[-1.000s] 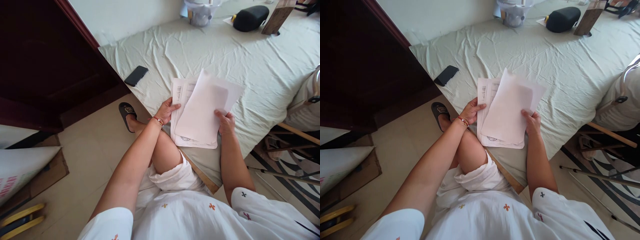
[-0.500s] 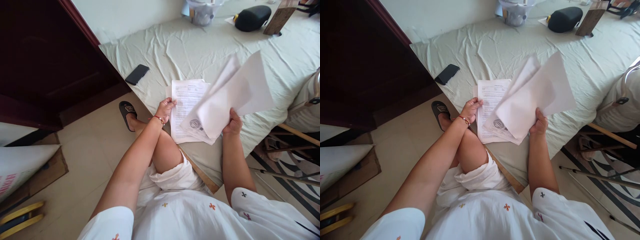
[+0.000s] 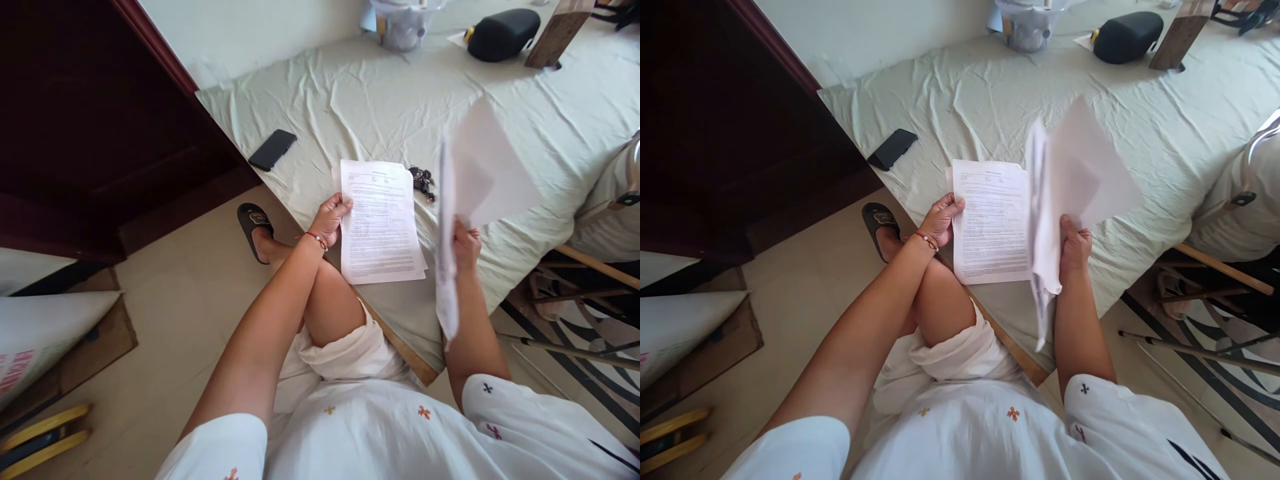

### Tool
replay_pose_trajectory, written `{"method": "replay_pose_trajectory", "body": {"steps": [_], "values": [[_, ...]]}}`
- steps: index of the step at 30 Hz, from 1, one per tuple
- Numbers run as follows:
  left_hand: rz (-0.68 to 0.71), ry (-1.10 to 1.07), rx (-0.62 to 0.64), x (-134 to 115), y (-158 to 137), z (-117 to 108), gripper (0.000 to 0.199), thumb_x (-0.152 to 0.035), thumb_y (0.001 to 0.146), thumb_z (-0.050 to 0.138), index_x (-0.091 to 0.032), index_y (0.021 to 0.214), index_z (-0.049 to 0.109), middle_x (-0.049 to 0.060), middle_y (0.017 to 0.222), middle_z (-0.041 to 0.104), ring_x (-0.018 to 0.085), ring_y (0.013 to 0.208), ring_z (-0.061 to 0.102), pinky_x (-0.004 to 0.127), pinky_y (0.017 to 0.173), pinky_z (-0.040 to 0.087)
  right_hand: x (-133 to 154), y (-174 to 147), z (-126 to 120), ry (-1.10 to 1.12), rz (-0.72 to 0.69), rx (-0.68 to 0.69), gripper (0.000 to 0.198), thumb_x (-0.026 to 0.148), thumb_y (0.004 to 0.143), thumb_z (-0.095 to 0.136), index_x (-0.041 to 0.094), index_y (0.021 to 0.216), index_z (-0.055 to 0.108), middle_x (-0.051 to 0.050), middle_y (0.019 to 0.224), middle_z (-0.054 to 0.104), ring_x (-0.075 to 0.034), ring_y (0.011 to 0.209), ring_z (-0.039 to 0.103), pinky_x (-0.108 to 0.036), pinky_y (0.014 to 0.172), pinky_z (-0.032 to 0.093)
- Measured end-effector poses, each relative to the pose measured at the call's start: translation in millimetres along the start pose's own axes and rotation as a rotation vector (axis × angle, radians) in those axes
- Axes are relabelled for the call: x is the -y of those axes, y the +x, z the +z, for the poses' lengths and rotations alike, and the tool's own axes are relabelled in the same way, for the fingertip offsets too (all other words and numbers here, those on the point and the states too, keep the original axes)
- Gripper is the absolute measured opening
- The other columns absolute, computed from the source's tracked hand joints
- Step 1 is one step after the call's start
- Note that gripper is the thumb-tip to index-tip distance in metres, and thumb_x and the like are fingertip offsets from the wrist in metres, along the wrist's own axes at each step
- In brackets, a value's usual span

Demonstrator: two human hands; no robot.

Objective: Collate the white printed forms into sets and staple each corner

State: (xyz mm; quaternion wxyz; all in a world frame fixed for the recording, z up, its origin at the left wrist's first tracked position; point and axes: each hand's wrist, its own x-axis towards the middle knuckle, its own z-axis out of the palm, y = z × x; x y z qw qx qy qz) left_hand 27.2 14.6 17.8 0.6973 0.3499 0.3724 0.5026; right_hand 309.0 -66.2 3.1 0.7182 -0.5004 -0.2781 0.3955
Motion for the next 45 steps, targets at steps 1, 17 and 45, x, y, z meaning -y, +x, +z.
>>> {"method": "replay_pose_trajectory", "body": {"steps": [1, 17, 45], "values": [[-0.006, -0.014, 0.023, -1, -2, 2, 0.052, -0.042, 0.053, 0.096, -0.020, 0.085, 0.061, 0.001, 0.089, 0.077, 0.027, 0.109, 0.072, 0.041, 0.097, 0.056, -2, -1, 4, -0.033, -0.029, -0.011, 0.032, 0.039, 0.074, 0.086, 0.021, 0.097, 0.074, -0.004, 0.103, 0.077, -0.020, 0.092, 0.073, -0.032, 0.085, 0.062], [-0.090, -0.046, 0.130, -10, -13, 11, 0.041, -0.033, 0.054, 0.099, -0.017, 0.075, 0.067, 0.003, 0.089, 0.080, 0.028, 0.108, 0.074, 0.039, 0.093, 0.058, -18, 7, 4, -0.105, -0.059, 0.117, 0.036, 0.040, 0.065, 0.092, 0.023, 0.091, 0.075, -0.002, 0.099, 0.079, -0.021, 0.091, 0.074, -0.037, 0.091, 0.061], [-0.050, 0.169, 0.035, -10, -27, -26, 0.058, -0.012, 0.071, 0.074, -0.022, 0.127, 0.068, 0.004, 0.102, 0.077, 0.018, 0.094, 0.072, 0.035, 0.093, 0.057, -22, 14, 1, -0.147, -0.084, -0.022, 0.032, 0.031, 0.065, 0.083, 0.020, 0.093, 0.072, 0.000, 0.091, 0.076, -0.015, 0.074, 0.068, -0.029, 0.072, 0.059]]}}
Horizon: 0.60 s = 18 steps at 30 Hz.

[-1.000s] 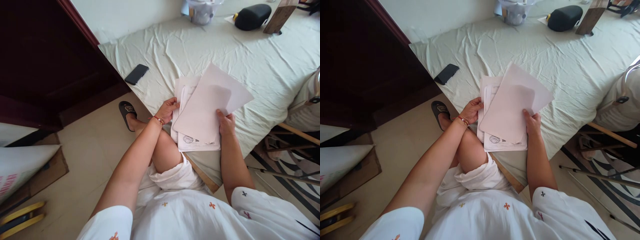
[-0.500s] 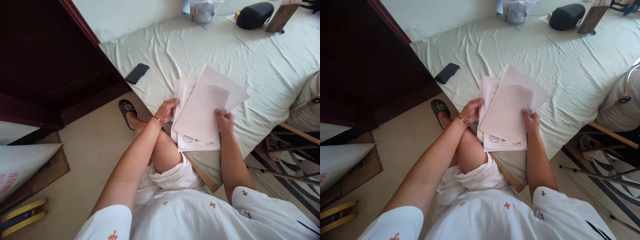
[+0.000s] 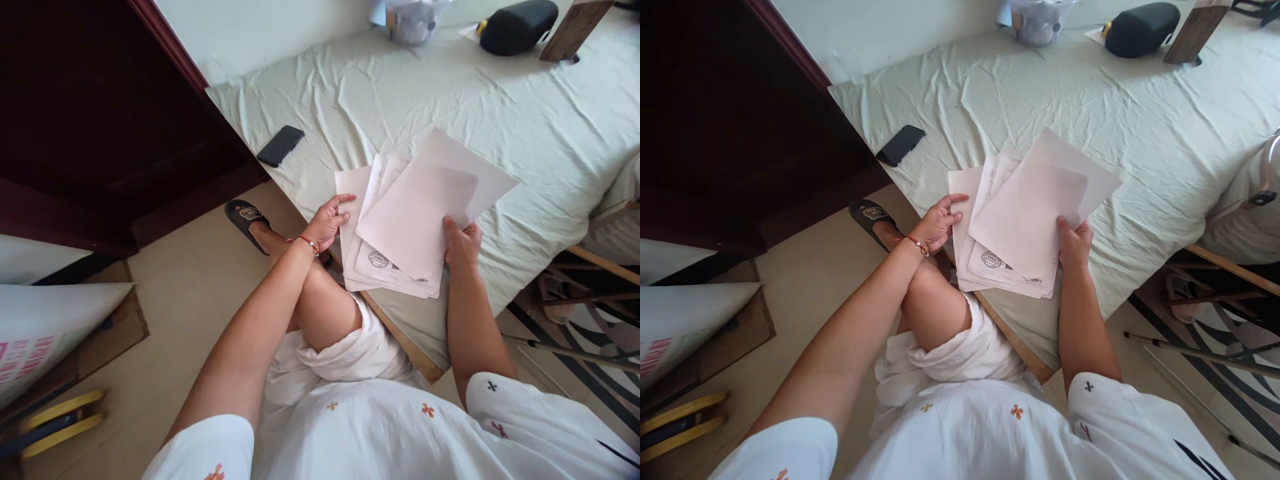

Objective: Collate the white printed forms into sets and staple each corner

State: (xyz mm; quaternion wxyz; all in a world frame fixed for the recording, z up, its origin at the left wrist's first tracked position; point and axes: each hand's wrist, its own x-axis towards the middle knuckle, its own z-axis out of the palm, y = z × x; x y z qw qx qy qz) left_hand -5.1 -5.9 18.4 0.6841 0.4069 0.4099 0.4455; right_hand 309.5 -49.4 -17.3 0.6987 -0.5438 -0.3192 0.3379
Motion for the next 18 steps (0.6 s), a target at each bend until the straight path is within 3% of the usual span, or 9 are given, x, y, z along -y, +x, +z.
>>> {"method": "replay_pose_trajectory", "body": {"steps": [2, 4, 7, 10, 13, 15, 18], "values": [[-0.010, 0.013, -0.028, 3, 0, -3, 0.086, -0.008, 0.073, 0.071, -0.029, 0.152, 0.047, 0.005, 0.113, 0.076, 0.019, 0.103, 0.072, 0.038, 0.100, 0.055, 0, 3, -2, -0.008, 0.018, -0.045, 0.033, 0.030, 0.061, 0.083, 0.021, 0.091, 0.071, 0.000, 0.089, 0.076, -0.015, 0.072, 0.068, -0.028, 0.069, 0.059], [-0.032, -0.013, -0.070, 4, 0, -4, 0.106, -0.004, 0.073, 0.070, -0.032, 0.164, 0.022, 0.006, 0.121, 0.074, 0.019, 0.112, 0.071, 0.040, 0.106, 0.052, 1, 4, -3, -0.022, 0.042, -0.061, 0.033, 0.031, 0.058, 0.084, 0.021, 0.088, 0.071, 0.000, 0.087, 0.076, -0.016, 0.070, 0.067, -0.029, 0.066, 0.059], [-0.037, -0.088, -0.155, 3, 2, -2, 0.110, -0.002, 0.076, 0.067, -0.030, 0.166, 0.010, 0.008, 0.126, 0.073, 0.019, 0.117, 0.070, 0.040, 0.109, 0.050, 5, 0, -2, -0.044, 0.080, -0.013, 0.034, 0.032, 0.057, 0.086, 0.022, 0.086, 0.071, -0.001, 0.088, 0.076, -0.018, 0.072, 0.069, -0.032, 0.067, 0.060], [-0.042, -0.137, -0.146, 1, 1, 3, 0.087, -0.007, 0.079, 0.069, -0.024, 0.158, 0.035, 0.009, 0.121, 0.076, 0.020, 0.116, 0.070, 0.040, 0.109, 0.051, 9, -7, 1, -0.081, 0.092, 0.080, 0.037, 0.035, 0.060, 0.088, 0.022, 0.090, 0.071, -0.002, 0.090, 0.076, -0.020, 0.076, 0.070, -0.035, 0.072, 0.062], [-0.137, -0.138, -0.010, 3, -2, 6, 0.049, -0.021, 0.080, 0.077, -0.019, 0.128, 0.066, 0.009, 0.112, 0.079, 0.024, 0.112, 0.072, 0.041, 0.106, 0.054, 13, -12, 3, -0.106, 0.090, 0.137, 0.038, 0.038, 0.063, 0.089, 0.022, 0.094, 0.072, -0.003, 0.092, 0.076, -0.020, 0.078, 0.070, -0.037, 0.076, 0.062], [-0.194, -0.136, 0.052, 5, -3, 7, 0.034, -0.029, 0.080, 0.080, -0.019, 0.111, 0.072, 0.008, 0.107, 0.079, 0.026, 0.111, 0.072, 0.043, 0.104, 0.055, 14, -14, 4, -0.111, 0.086, 0.131, 0.038, 0.039, 0.063, 0.090, 0.022, 0.092, 0.073, -0.003, 0.091, 0.076, -0.020, 0.077, 0.070, -0.037, 0.075, 0.062], [-0.229, -0.142, 0.086, 9, -3, 8, 0.029, -0.032, 0.079, 0.081, -0.019, 0.103, 0.074, 0.008, 0.105, 0.080, 0.026, 0.108, 0.072, 0.044, 0.101, 0.056, 16, -15, 4, -0.113, 0.074, 0.107, 0.038, 0.041, 0.061, 0.091, 0.024, 0.089, 0.073, -0.002, 0.090, 0.076, -0.021, 0.076, 0.070, -0.039, 0.074, 0.063]]}}
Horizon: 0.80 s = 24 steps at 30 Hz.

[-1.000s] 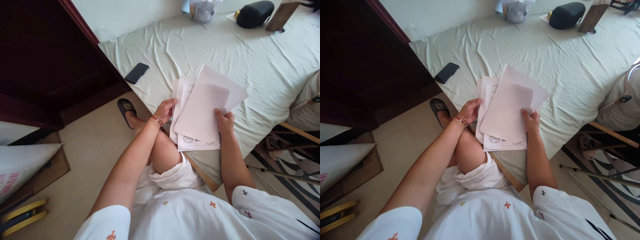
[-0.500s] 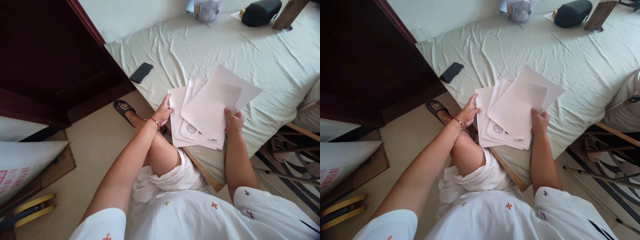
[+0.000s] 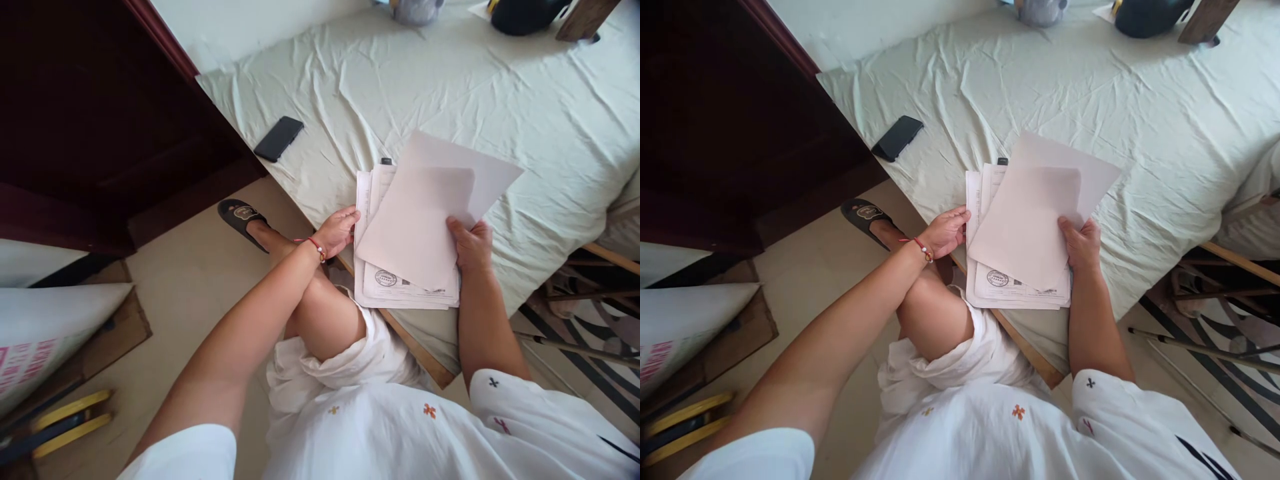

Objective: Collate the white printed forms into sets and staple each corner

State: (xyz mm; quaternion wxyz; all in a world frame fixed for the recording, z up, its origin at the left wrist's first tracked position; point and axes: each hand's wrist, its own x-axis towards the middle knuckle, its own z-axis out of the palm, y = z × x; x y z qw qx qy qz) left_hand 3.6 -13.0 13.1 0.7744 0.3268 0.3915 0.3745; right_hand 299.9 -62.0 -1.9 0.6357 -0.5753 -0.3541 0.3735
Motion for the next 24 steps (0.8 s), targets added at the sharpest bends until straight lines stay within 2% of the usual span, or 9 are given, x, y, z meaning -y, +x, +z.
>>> {"method": "replay_pose_trajectory", "body": {"steps": [8, 16, 24], "values": [[-0.060, 0.038, 0.017, 1, 5, 1, 0.028, -0.034, 0.081, 0.079, -0.017, 0.102, 0.075, 0.010, 0.102, 0.080, 0.028, 0.102, 0.074, 0.042, 0.093, 0.059, 0, 1, -1, 0.000, -0.059, -0.023, 0.034, 0.043, 0.066, 0.090, 0.024, 0.088, 0.073, -0.003, 0.091, 0.075, -0.022, 0.079, 0.071, -0.040, 0.075, 0.062], [0.000, -0.045, 0.031, -2, 3, 11, 0.023, -0.026, 0.083, 0.077, -0.013, 0.102, 0.075, 0.013, 0.105, 0.080, 0.029, 0.116, 0.072, 0.046, 0.110, 0.053, -1, 1, 0, 0.009, -0.080, -0.030, 0.031, 0.040, 0.066, 0.088, 0.023, 0.087, 0.073, -0.002, 0.086, 0.075, -0.018, 0.071, 0.067, -0.037, 0.073, 0.061], [0.048, -0.090, 0.073, -4, 2, 16, 0.028, -0.026, 0.081, 0.082, -0.012, 0.104, 0.075, 0.014, 0.110, 0.080, 0.029, 0.125, 0.068, 0.046, 0.117, 0.046, -3, 0, 3, 0.010, -0.084, -0.053, 0.032, 0.037, 0.068, 0.087, 0.022, 0.091, 0.072, -0.002, 0.091, 0.075, -0.019, 0.077, 0.070, -0.036, 0.077, 0.061]]}}
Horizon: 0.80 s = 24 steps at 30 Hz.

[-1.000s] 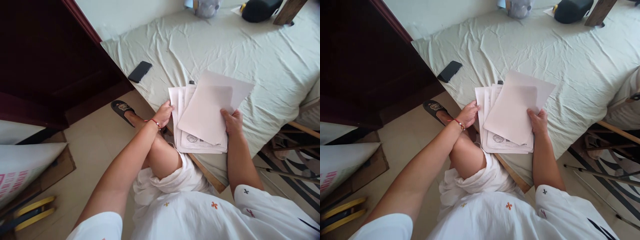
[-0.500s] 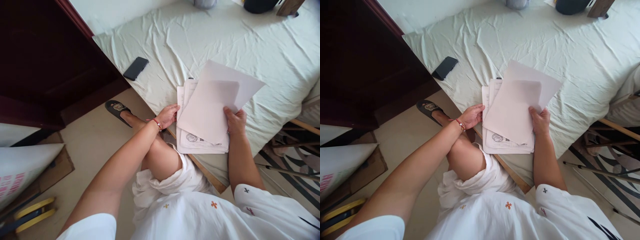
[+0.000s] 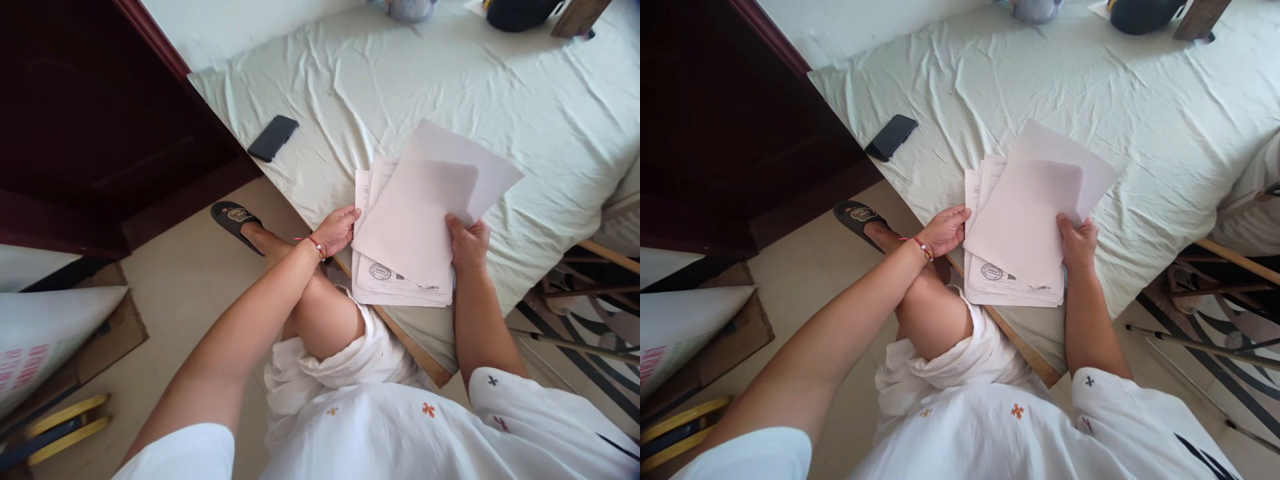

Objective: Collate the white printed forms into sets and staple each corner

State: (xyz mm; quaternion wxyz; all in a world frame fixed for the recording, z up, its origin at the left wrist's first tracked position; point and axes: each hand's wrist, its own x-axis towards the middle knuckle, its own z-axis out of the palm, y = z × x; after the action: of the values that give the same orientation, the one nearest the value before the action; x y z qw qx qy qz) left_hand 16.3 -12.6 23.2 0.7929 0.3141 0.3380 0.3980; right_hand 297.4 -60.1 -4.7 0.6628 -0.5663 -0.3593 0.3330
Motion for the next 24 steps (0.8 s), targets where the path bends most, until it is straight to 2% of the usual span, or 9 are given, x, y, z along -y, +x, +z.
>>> {"method": "replay_pose_trajectory", "body": {"steps": [8, 16, 24], "values": [[0.010, -0.014, -0.014, 0, 4, 5, 0.038, -0.028, 0.079, 0.084, -0.013, 0.112, 0.074, 0.014, 0.110, 0.080, 0.029, 0.125, 0.068, 0.046, 0.117, 0.046, -1, 1, 1, -0.032, 0.005, -0.019, 0.033, 0.041, 0.065, 0.085, 0.022, 0.089, 0.072, -0.002, 0.088, 0.075, -0.019, 0.077, 0.068, -0.037, 0.076, 0.061], [0.042, 0.012, 0.014, 5, 9, -1, 0.033, -0.035, 0.073, 0.088, -0.014, 0.096, 0.076, 0.013, 0.108, 0.081, 0.030, 0.126, 0.067, 0.045, 0.115, 0.046, -4, 2, 0, 0.004, 0.014, -0.021, 0.032, 0.038, 0.066, 0.086, 0.020, 0.089, 0.072, -0.001, 0.084, 0.073, -0.016, 0.070, 0.066, -0.031, 0.069, 0.057], [0.070, 0.012, -0.003, 6, 12, 4, 0.036, -0.038, 0.070, 0.091, -0.015, 0.093, 0.076, 0.013, 0.108, 0.081, 0.031, 0.128, 0.066, 0.045, 0.116, 0.045, -3, 3, 0, 0.047, 0.023, -0.045, 0.030, 0.033, 0.065, 0.086, 0.020, 0.088, 0.074, -0.001, 0.085, 0.074, -0.015, 0.071, 0.067, -0.030, 0.072, 0.058]]}}
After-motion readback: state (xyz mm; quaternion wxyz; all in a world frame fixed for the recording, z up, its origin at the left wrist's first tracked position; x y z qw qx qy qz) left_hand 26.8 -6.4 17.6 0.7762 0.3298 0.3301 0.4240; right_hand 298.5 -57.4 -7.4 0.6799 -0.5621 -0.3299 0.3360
